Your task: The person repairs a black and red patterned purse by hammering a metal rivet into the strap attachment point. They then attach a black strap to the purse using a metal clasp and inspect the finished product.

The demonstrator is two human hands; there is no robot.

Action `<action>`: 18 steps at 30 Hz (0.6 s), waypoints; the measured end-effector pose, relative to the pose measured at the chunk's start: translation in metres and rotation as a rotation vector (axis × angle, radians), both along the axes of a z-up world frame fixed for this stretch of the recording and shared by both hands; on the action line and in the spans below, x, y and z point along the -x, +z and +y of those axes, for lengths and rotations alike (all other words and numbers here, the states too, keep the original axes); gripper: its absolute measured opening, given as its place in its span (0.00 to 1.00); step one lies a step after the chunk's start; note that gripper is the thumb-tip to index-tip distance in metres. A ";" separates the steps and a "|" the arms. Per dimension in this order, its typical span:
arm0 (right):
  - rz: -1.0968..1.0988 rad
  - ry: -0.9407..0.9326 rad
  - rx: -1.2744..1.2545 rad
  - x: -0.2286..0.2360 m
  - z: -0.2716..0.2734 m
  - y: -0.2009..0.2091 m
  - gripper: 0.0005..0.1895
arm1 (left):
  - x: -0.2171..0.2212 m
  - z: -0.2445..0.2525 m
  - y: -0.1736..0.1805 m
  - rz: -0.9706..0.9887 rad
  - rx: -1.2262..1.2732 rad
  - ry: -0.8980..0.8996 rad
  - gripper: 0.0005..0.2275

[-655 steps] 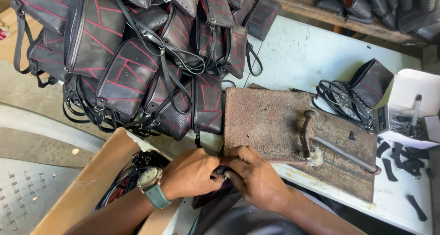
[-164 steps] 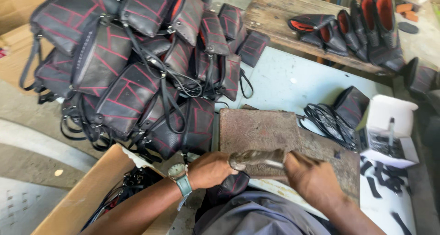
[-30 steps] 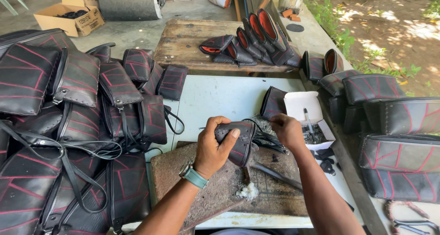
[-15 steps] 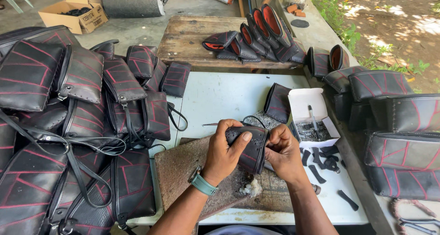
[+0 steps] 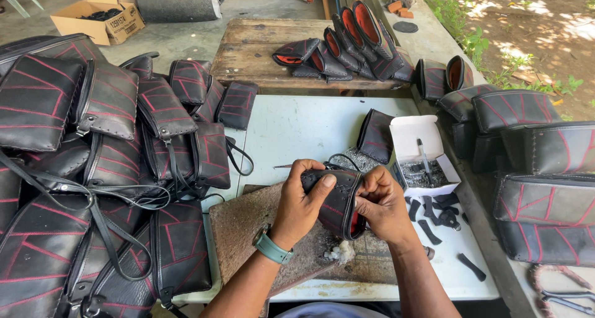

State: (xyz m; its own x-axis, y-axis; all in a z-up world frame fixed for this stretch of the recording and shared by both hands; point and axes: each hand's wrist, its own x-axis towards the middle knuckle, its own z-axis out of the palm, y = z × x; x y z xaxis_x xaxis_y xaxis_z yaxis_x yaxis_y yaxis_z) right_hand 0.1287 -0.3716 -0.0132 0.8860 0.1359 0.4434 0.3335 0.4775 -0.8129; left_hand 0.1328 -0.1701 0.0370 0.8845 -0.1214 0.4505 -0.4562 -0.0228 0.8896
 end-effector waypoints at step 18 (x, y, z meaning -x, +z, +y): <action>-0.030 -0.149 -0.074 0.027 0.037 -0.007 0.14 | 0.010 0.002 -0.014 -0.493 -0.291 0.350 0.17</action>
